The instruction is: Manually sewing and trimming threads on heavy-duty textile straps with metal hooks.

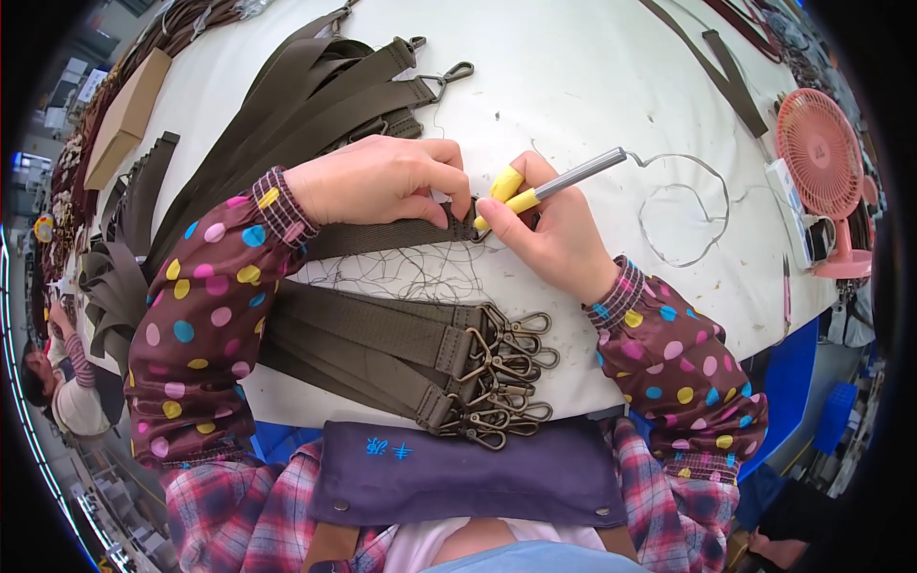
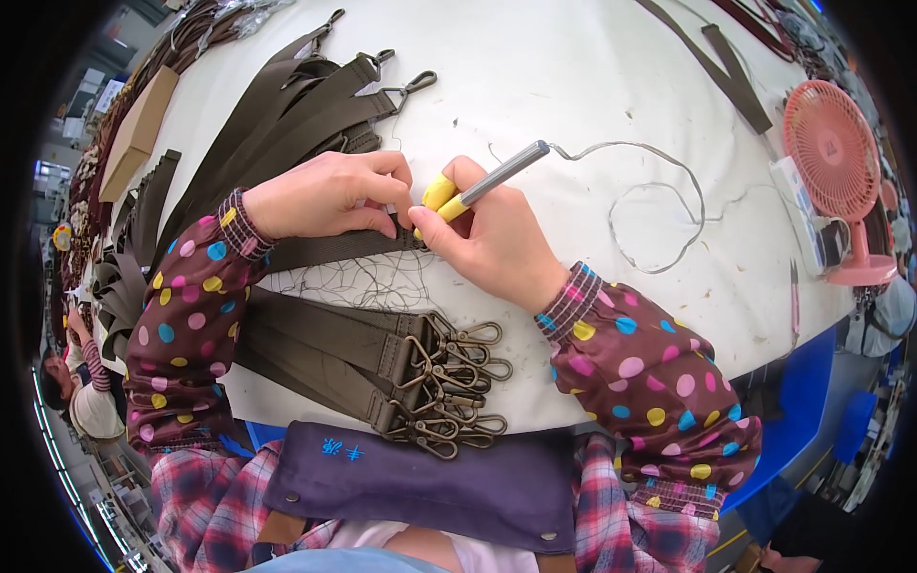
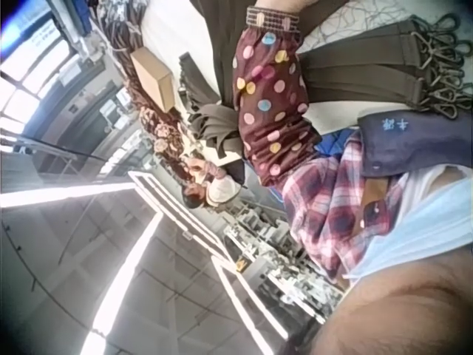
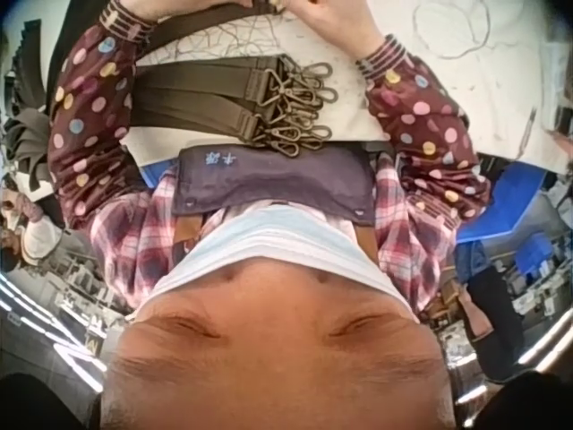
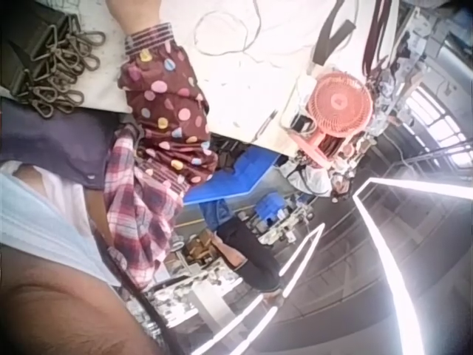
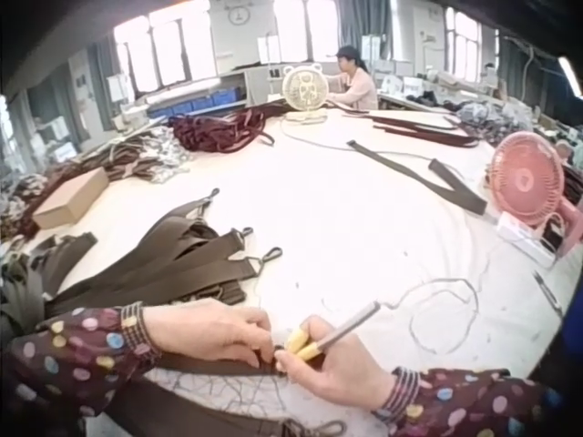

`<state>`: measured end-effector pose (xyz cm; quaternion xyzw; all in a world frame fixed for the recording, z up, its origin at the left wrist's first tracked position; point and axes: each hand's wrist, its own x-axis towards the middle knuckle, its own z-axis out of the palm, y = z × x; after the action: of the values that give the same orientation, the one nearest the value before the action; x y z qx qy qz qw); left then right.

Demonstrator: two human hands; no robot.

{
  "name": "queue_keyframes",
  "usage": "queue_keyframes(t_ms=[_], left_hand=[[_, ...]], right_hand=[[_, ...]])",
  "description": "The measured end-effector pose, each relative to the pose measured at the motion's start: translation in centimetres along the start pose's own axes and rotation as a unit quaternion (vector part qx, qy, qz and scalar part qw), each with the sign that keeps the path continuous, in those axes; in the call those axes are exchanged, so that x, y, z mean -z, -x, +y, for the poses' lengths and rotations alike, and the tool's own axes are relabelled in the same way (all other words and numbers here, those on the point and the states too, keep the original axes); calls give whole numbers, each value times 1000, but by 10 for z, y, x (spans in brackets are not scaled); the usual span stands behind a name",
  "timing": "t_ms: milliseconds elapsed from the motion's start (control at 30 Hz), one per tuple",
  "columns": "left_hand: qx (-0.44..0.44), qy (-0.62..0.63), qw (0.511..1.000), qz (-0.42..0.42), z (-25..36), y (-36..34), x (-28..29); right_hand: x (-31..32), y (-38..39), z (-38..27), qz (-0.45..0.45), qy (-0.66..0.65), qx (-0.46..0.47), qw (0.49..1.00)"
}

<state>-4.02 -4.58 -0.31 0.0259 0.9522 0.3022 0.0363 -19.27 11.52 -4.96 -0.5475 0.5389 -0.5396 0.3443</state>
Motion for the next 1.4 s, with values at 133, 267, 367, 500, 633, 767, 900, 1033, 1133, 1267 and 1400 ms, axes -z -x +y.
queue_keyframes(t_ms=[133,267,367,500,633,767,900,1033,1133,1267,1400], left_hand=[[4,-15,999,-44,0,-7,5],[11,2,998,-67,-5,-13,3],[0,28,999,-38,-9,-11,-3],[26,42,999,-22,-6,-5,-5],[21,47,999,-15,-7,-5,-7],[30,43,999,-14,-7,-5,-7],[44,51,998,-11,-5,-4,-9],[72,90,992,42,-4,1,-10],[98,104,987,73,0,5,-13],[101,101,984,105,-1,5,-18],[98,111,982,119,-4,6,-21]], right_hand=[[-1,0,-1,-10,19,-2,1000],[-2,-1,-2,-19,30,-5,999],[-3,-1,-2,-21,41,9,999],[-3,-1,-4,-29,54,-10,998],[-3,-1,-1,-29,66,-3,997],[-3,-1,-1,-32,84,2,996],[-4,-1,0,-27,72,7,997],[-2,-4,-2,12,68,24,997],[0,-8,-1,34,75,15,996],[0,-9,3,32,72,19,997],[-1,-9,4,30,77,13,997]])
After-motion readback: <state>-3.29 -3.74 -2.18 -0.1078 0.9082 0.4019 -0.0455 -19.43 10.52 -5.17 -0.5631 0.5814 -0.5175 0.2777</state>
